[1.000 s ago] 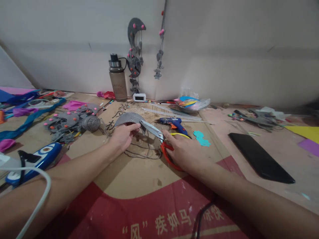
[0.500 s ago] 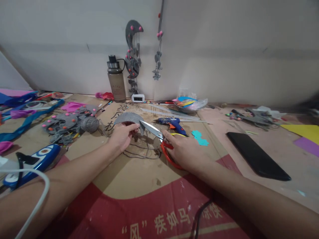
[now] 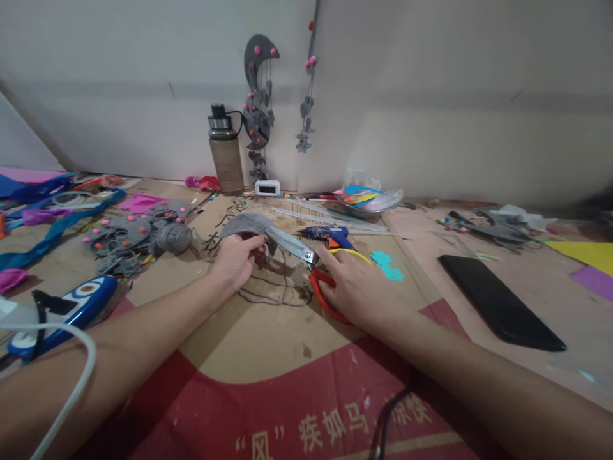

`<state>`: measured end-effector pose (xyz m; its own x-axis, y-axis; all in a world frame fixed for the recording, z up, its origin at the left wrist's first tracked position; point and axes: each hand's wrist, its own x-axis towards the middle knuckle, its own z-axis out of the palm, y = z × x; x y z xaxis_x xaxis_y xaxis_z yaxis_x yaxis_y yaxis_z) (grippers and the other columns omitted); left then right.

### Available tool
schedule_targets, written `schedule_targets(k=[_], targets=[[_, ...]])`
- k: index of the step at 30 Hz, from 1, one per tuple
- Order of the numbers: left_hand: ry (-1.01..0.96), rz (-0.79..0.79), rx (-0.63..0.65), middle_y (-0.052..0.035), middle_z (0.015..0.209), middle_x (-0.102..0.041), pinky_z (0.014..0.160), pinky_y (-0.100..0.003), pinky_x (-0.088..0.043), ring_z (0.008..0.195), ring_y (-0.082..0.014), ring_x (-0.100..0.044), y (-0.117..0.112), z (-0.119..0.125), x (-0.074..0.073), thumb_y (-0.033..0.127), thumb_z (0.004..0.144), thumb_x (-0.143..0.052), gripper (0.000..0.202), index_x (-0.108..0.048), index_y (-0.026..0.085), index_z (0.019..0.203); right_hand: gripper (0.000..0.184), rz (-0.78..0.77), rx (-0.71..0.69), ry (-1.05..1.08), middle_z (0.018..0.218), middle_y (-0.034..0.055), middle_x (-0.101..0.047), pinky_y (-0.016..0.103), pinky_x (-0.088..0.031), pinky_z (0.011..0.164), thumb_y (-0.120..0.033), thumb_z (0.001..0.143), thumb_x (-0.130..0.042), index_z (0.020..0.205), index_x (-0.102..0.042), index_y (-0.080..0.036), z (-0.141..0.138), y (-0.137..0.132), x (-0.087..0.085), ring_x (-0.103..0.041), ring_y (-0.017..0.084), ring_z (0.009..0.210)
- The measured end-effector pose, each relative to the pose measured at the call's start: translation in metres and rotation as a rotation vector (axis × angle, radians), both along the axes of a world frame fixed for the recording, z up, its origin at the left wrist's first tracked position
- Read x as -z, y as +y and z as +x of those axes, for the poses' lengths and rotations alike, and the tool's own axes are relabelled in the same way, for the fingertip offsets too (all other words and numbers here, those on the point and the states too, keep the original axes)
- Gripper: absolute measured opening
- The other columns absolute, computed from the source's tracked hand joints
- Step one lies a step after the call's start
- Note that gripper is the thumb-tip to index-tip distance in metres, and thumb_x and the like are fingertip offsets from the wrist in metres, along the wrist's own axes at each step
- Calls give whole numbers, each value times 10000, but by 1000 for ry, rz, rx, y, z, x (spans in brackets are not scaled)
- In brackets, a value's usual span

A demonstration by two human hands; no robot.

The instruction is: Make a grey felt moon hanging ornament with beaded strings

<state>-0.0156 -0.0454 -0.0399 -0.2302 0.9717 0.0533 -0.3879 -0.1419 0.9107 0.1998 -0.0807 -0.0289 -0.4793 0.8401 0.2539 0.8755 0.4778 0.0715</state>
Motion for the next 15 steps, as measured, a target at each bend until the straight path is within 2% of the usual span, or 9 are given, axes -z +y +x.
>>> schedule_targets(k=[5, 15], targets=[[-3, -18, -1, -1, 667, -602, 532, -218, -377, 555, -83, -497, -1, 1, 0, 96, 501, -753, 233, -586, 133, 660, 443, -8, -9, -45, 986, 95, -640, 293, -381, 648, -377, 914, -402, 1328, -389, -217, 1, 0, 1, -607, 228, 840], [-18, -40, -17, 13, 597, -574, 528, -213, -381, 529, -83, -503, 0, 0, 0, 65, 497, -735, 217, -579, 130, 633, 472, -62, -12, -87, 998, 108, -657, 298, -397, 637, -361, 924, -388, 1372, -350, -218, 1, 0, -4, -624, 231, 815]])
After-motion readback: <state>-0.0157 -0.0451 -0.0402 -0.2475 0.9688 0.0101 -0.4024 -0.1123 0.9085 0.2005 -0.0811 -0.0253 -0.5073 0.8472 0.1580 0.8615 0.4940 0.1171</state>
